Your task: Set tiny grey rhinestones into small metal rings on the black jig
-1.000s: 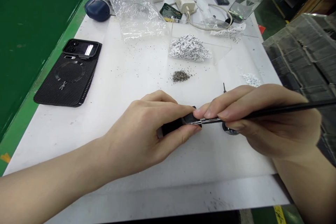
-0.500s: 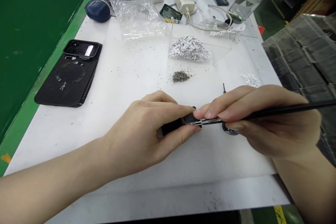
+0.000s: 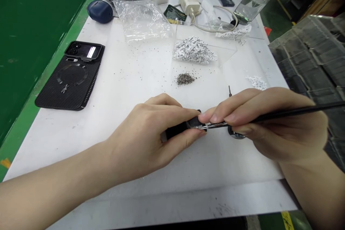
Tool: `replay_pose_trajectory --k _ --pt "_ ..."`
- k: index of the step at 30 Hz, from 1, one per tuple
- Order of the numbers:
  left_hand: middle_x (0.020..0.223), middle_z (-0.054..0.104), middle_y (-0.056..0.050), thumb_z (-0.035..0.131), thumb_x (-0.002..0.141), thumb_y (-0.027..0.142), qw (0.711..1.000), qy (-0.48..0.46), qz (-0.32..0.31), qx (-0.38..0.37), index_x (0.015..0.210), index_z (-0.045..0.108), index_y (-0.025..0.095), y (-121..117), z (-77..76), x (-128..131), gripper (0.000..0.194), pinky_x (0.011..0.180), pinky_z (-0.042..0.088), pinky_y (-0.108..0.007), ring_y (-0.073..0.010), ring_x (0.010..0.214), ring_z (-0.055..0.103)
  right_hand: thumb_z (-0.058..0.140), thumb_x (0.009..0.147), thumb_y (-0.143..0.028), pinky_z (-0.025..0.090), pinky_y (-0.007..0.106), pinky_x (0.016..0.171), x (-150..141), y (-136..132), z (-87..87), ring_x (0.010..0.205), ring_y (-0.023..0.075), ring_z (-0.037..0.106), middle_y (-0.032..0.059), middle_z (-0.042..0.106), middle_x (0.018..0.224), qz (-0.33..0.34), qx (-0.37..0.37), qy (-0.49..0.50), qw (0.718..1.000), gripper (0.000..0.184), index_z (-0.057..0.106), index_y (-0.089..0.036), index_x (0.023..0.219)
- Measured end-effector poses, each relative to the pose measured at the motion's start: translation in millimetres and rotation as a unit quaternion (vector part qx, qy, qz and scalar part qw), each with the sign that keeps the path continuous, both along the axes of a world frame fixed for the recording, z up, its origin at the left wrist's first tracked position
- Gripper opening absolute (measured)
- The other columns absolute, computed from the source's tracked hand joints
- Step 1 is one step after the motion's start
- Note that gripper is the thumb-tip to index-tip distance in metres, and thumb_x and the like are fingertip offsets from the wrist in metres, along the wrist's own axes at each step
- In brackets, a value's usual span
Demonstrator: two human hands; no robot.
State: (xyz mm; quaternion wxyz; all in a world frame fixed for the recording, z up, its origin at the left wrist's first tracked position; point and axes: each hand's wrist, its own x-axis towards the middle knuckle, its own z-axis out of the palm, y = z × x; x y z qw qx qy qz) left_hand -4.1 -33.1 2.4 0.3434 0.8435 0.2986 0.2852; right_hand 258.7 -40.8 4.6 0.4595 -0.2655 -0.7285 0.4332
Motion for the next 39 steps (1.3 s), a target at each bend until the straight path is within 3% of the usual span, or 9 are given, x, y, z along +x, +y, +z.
replay_pose_trajectory --k 9,29,39 --pt "0.107 0.088 -0.002 0.069 0.112 0.029 1.0 0.002 0.004 -0.001 0.128 0.083 0.018 -0.2 -0.3 0.4 0.024 0.096 0.063 -0.027 -0.018 0.099 0.079 0.083 0.099 -0.009 0.078 0.035 0.093 -2.5 0.7 -0.9 0.1 0.024 0.09 0.0065 0.089 0.106 -0.003 0.024 0.008 1.0 0.025 0.086 -0.023 0.119" --pt "0.109 0.089 -0.004 0.069 0.112 0.031 1.0 0.01 0.006 -0.014 0.125 0.085 0.021 -0.3 1.9 0.2 0.023 0.094 0.066 -0.031 -0.0205 0.1 0.08 0.081 0.1 -0.013 0.077 0.036 0.095 0.5 1.2 1.5 0.102 0.0242 0.089 0.0049 0.089 0.107 0.003 -0.005 -0.018 1.0 0.024 0.087 -0.03 0.117" --pt "0.109 0.089 -0.002 0.071 0.112 0.03 1.0 -0.028 0.013 0.003 0.126 0.086 0.021 -0.2 -10.5 0.8 0.022 0.09 0.062 -0.025 -0.0182 0.1 0.078 0.083 0.098 -0.01 0.077 0.036 0.093 -0.3 4.7 -3.5 0.102 0.0243 0.089 0.0051 0.088 0.106 0.015 0.037 -0.007 0.999 0.024 0.085 -0.028 0.114"
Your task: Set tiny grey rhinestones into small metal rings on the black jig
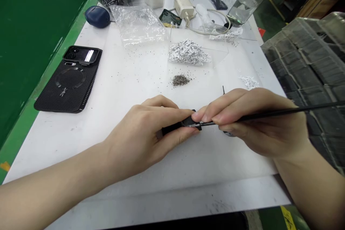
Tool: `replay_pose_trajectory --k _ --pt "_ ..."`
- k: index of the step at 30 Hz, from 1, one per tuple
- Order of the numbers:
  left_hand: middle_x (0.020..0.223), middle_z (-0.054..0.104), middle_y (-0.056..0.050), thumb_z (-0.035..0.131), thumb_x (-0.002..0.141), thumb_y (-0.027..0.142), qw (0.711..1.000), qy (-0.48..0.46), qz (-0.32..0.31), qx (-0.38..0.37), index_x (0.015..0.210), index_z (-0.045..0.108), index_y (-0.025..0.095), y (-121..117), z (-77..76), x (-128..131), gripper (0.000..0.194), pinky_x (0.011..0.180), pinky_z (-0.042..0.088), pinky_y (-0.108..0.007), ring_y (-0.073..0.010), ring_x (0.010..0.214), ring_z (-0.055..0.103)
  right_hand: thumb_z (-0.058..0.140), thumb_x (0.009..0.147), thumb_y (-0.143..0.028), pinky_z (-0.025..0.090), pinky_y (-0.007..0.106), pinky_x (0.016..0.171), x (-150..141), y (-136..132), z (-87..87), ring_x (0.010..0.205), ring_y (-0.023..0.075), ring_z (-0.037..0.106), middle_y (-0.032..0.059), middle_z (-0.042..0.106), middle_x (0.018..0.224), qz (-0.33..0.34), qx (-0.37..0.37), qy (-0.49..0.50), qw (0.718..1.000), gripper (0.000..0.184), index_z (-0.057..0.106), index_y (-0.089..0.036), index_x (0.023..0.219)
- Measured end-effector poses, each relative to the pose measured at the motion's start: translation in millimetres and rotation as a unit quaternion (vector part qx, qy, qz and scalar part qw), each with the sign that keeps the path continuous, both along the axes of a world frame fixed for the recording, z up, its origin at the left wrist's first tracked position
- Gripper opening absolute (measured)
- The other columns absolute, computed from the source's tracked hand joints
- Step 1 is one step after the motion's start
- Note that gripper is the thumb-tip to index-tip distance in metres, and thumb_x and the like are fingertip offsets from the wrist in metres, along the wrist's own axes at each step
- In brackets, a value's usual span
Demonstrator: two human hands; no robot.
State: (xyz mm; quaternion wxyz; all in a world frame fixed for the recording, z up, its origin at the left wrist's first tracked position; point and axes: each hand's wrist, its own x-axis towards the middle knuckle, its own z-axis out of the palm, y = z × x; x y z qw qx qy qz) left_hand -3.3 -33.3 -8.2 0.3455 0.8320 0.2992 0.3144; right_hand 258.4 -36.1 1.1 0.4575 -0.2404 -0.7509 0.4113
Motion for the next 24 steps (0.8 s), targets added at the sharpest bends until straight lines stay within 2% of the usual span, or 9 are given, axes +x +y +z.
replay_pose_trajectory --k 3,8,11,18,24 --pt "0.108 0.088 -0.002 0.071 0.112 0.03 1.0 0.0 -0.001 0.002 0.126 0.086 0.021 0.6 0.0 0.1 0.023 0.09 0.062 -0.025 -0.0181 0.1 0.078 0.083 0.098 -0.01 0.077 0.037 0.093 -2.0 0.3 -5.0 0.102 0.0244 0.089 0.0047 0.088 0.107 -0.005 -0.01 0.018 1.0 0.024 0.085 -0.028 0.114" --pt "0.108 0.088 -0.005 0.07 0.111 0.031 1.0 0.024 -0.004 -0.014 0.127 0.087 0.021 1.1 9.3 -1.2 0.024 0.091 0.064 -0.027 -0.0201 0.102 0.08 0.084 0.097 -0.007 0.077 0.035 0.086 -7.7 1.5 -10.1 0.095 0.0232 0.089 0.0047 0.088 0.1 -0.019 0.006 0.067 0.998 0.023 0.084 -0.024 0.113" --pt "0.112 0.088 -0.005 0.07 0.112 0.031 0.999 0.043 -0.007 -0.024 0.129 0.086 0.021 0.7 11.7 -1.6 0.026 0.095 0.064 -0.026 -0.0199 0.104 0.08 0.084 0.097 -0.008 0.077 0.036 0.086 -8.0 1.2 -10.1 0.095 0.0229 0.089 0.0043 0.088 0.1 -0.025 0.0 0.057 0.998 0.022 0.084 -0.024 0.113" --pt "0.106 0.089 -0.004 0.07 0.111 0.034 1.0 -0.001 0.004 -0.002 0.126 0.087 0.024 0.8 0.1 0.6 0.025 0.091 0.065 -0.03 -0.0213 0.098 0.08 0.083 0.098 -0.009 0.077 0.036 0.088 -3.0 -0.2 -3.9 0.097 0.0234 0.089 0.0056 0.088 0.103 -0.014 -0.002 0.026 1.0 0.021 0.084 -0.025 0.112" --pt "0.111 0.088 -0.005 0.069 0.112 0.03 0.999 0.036 -0.011 -0.017 0.129 0.086 0.021 1.0 10.2 -1.3 0.025 0.095 0.065 -0.029 -0.0204 0.103 0.08 0.082 0.099 -0.011 0.077 0.036 0.093 2.1 0.2 -2.3 0.102 0.0231 0.088 0.0041 0.087 0.107 0.004 -0.018 0.003 1.0 0.023 0.084 -0.029 0.113"
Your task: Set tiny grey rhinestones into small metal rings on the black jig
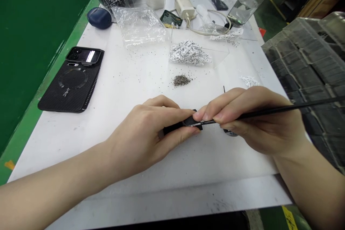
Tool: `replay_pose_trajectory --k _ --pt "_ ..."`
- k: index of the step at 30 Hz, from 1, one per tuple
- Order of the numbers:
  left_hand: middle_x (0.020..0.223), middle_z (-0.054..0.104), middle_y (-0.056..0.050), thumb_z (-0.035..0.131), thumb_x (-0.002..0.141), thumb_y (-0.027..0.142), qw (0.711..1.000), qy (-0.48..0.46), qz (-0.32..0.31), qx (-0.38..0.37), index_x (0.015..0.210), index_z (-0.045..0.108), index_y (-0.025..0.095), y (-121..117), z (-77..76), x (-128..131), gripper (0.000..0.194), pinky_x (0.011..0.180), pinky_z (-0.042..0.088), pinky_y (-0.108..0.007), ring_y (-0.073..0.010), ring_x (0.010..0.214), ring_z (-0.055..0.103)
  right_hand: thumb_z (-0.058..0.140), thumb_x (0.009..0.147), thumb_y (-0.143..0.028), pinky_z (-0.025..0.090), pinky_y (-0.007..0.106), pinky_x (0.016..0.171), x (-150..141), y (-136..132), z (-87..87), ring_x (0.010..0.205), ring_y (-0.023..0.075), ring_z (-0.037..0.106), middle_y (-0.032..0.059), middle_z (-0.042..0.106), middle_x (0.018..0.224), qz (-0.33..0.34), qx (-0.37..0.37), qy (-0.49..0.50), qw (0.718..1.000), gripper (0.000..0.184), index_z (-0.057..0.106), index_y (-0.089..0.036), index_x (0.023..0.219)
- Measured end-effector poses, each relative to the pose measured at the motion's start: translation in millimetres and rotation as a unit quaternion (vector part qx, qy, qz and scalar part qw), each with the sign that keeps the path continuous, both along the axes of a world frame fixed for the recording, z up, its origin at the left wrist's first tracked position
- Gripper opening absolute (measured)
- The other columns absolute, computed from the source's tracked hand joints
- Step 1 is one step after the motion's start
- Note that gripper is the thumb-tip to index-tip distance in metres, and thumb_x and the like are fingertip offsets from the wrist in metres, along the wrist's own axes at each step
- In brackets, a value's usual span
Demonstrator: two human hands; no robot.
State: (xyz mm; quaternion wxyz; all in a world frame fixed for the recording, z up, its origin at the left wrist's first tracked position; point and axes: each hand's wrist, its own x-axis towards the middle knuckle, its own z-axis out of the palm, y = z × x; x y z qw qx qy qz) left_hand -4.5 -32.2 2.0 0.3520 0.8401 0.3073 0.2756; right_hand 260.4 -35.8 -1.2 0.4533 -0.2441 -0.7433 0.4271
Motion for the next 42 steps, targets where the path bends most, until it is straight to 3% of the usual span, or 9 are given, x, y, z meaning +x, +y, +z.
replay_pose_trajectory --k 8,11,14,21,25,31,36,39,42 --pt "0.114 0.088 -0.005 0.071 0.111 0.032 1.0 0.001 0.001 -0.028 0.132 0.085 0.022 0.8 1.5 -0.8 0.027 0.088 0.066 -0.026 -0.0214 0.109 0.078 0.083 0.101 -0.028 0.071 0.039 0.072 0.5 2.5 1.0 0.085 0.0239 0.083 0.0033 0.085 0.098 -0.079 0.054 0.012 0.995 0.011 0.084 -0.034 0.11" --pt "0.114 0.088 -0.006 0.071 0.11 0.031 0.999 -0.01 0.006 -0.029 0.131 0.085 0.02 0.6 0.8 -0.3 0.027 0.091 0.067 -0.028 -0.0221 0.111 0.078 0.083 0.101 -0.029 0.058 0.038 0.064 13.0 1.3 9.9 0.077 0.0215 0.071 0.0042 0.075 0.095 -0.194 0.138 -0.147 0.96 0.007 0.084 -0.035 0.105" --pt "0.114 0.088 -0.006 0.07 0.107 0.027 1.0 -0.014 0.01 -0.025 0.129 0.085 0.019 0.2 1.4 0.1 0.027 0.093 0.067 -0.029 -0.0221 0.11 0.078 0.074 0.101 -0.016 0.051 0.037 0.064 27.2 1.3 14.5 0.076 0.0202 0.065 0.0048 0.067 0.097 -0.186 0.167 -0.325 0.912 0.02 0.082 -0.032 0.11" --pt "0.115 0.088 -0.005 0.071 0.106 0.028 0.999 -0.01 0.017 -0.036 0.125 0.086 0.023 0.4 3.8 0.5 0.025 0.09 0.068 -0.032 -0.0231 0.111 0.078 0.058 0.094 -0.004 0.051 0.037 0.071 34.1 4.1 9.9 0.083 0.022 0.066 0.0066 0.068 0.104 -0.11 0.124 -0.382 0.909 0.037 0.082 -0.028 0.11" --pt "0.114 0.088 -0.006 0.072 0.106 0.033 0.999 -0.019 0.024 -0.038 0.125 0.087 0.024 2.1 -2.8 -0.4 0.026 0.084 0.068 -0.031 -0.0246 0.11 0.079 0.06 0.103 -0.021 0.05 0.038 0.07 26.4 -1.8 16.8 0.078 0.0209 0.064 0.0087 0.067 0.115 -0.203 0.07 -0.425 0.879 0.033 0.074 -0.027 0.133" --pt "0.113 0.088 -0.005 0.073 0.106 0.038 0.998 -0.04 0.027 -0.027 0.126 0.088 0.028 4.3 -10.6 -1.3 0.026 0.082 0.067 -0.032 -0.0247 0.108 0.08 0.057 0.108 -0.038 0.034 0.034 0.056 11.9 -6.1 38.0 0.054 0.0194 0.054 -0.0095 0.055 0.057 -0.231 -0.12 -0.553 0.791 0.035 0.057 -0.027 0.142" --pt "0.116 0.088 -0.005 0.072 0.108 0.032 0.999 -0.031 -0.011 -0.037 0.13 0.087 0.027 3.0 -6.5 -1.2 0.027 0.088 0.068 -0.032 -0.0251 0.112 0.079 0.073 0.091 -0.018 0.034 0.034 0.053 17.7 -0.5 44.7 0.047 0.0139 0.045 -0.0087 0.051 0.051 -0.256 -0.165 -0.432 0.849 0.012 0.073 -0.025 0.101" --pt "0.115 0.088 -0.004 0.073 0.108 0.032 0.998 -0.046 -0.022 -0.021 0.132 0.086 0.027 3.4 -8.6 -0.3 0.028 0.091 0.067 -0.03 -0.023 0.108 0.081 0.08 0.099 -0.034 0.033 0.033 0.047 15.4 -2.8 41.2 0.047 0.0139 0.046 -0.0062 0.053 0.054 -0.269 -0.135 -0.19 0.934 0.009 0.075 -0.028 0.095" --pt "0.113 0.087 -0.003 0.073 0.108 0.033 0.998 -0.06 -0.022 -0.013 0.126 0.088 0.03 4.1 -10.8 0.5 0.023 0.089 0.067 -0.03 -0.0213 0.101 0.082 0.087 0.097 -0.057 0.045 0.033 0.047 -1.7 -10.7 33.5 0.056 0.017 0.064 -0.0054 0.069 0.07 -0.261 -0.065 0.026 0.963 0.03 0.069 -0.033 0.101"
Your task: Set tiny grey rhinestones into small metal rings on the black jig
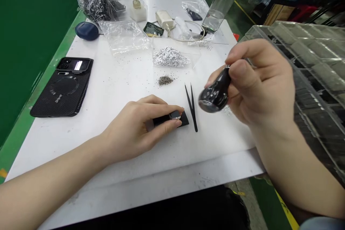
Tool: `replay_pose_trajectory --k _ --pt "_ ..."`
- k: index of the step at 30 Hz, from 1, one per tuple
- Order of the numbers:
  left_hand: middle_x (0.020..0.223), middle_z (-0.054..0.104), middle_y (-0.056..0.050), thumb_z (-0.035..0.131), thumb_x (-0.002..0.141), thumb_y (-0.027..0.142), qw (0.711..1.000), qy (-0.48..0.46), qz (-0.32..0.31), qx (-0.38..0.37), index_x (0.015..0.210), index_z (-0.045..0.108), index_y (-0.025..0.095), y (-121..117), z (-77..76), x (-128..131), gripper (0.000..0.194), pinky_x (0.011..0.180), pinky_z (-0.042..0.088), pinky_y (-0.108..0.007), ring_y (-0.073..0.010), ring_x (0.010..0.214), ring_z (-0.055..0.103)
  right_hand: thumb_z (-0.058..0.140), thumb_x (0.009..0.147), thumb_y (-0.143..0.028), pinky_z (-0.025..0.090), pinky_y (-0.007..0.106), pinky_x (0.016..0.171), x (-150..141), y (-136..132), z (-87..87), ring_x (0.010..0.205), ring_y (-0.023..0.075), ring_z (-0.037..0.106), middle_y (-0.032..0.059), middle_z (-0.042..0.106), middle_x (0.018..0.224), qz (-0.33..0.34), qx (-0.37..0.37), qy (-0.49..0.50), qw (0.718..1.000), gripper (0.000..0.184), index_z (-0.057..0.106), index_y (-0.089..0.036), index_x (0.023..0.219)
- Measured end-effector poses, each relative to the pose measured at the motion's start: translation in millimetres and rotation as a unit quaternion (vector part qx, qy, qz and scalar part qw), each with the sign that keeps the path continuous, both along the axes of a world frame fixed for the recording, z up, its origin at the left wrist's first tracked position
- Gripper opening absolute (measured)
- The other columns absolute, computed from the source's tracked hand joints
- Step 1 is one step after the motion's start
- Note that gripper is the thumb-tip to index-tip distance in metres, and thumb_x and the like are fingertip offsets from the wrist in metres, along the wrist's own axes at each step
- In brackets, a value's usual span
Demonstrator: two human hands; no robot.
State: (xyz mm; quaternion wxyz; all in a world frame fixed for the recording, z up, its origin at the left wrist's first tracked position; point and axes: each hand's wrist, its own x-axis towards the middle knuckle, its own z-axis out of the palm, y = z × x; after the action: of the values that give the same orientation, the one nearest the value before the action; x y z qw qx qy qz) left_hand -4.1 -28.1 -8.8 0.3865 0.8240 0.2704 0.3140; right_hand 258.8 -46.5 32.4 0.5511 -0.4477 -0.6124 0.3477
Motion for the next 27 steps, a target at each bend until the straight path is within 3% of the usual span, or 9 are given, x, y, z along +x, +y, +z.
replay_pose_trajectory --k 3,6,12,18,27 --pt "0.112 0.085 -0.002 0.072 0.109 0.031 1.0 0.014 -0.01 -0.016 0.118 0.089 0.032 0.1 2.5 -0.6 0.019 0.093 0.067 -0.031 -0.0217 0.105 0.081 0.089 0.094 -0.059 0.049 0.032 0.047 -19.0 -8.3 -9.0 0.063 0.0181 0.074 -0.0059 0.071 0.074 -0.028 0.068 0.015 0.997 0.034 0.068 -0.033 0.1" --pt "0.115 0.085 -0.003 0.07 0.109 0.031 0.999 0.036 -0.013 -0.034 0.123 0.088 0.033 0.0 6.2 -1.8 0.023 0.092 0.068 -0.033 -0.0232 0.107 0.081 0.089 0.099 -0.042 0.051 0.034 0.049 -26.3 -11.6 -16.9 0.066 0.0184 0.077 -0.0039 0.077 0.08 -0.016 0.082 -0.022 0.996 0.019 0.073 -0.031 0.099" --pt "0.113 0.085 -0.004 0.07 0.11 0.032 0.999 0.039 -0.015 -0.028 0.125 0.088 0.032 0.4 6.0 -2.1 0.024 0.093 0.067 -0.033 -0.0234 0.106 0.081 0.089 0.095 -0.018 0.046 0.035 0.048 -23.9 -8.7 -22.5 0.055 0.0144 0.069 -0.006 0.079 0.078 -0.017 0.088 -0.003 0.996 0.018 0.078 -0.032 0.096" --pt "0.114 0.085 -0.003 0.07 0.11 0.032 0.998 0.043 -0.015 -0.036 0.122 0.089 0.033 0.4 6.8 -2.6 0.022 0.093 0.066 -0.032 -0.0229 0.106 0.081 0.092 0.096 -0.032 0.05 0.032 0.046 -22.4 -7.4 -23.3 0.057 0.0152 0.073 -0.0049 0.081 0.076 -0.014 0.102 -0.022 0.994 0.015 0.077 -0.03 0.095" --pt "0.117 0.084 -0.004 0.07 0.109 0.034 0.997 0.052 -0.01 -0.057 0.123 0.089 0.035 0.1 7.9 -3.1 0.023 0.092 0.067 -0.035 -0.0235 0.107 0.08 0.092 0.093 -0.015 0.056 0.027 0.052 -20.7 -7.2 -19.0 0.057 0.0113 0.074 -0.0069 0.081 0.076 0.035 0.051 0.012 0.998 0.018 0.079 -0.028 0.095"
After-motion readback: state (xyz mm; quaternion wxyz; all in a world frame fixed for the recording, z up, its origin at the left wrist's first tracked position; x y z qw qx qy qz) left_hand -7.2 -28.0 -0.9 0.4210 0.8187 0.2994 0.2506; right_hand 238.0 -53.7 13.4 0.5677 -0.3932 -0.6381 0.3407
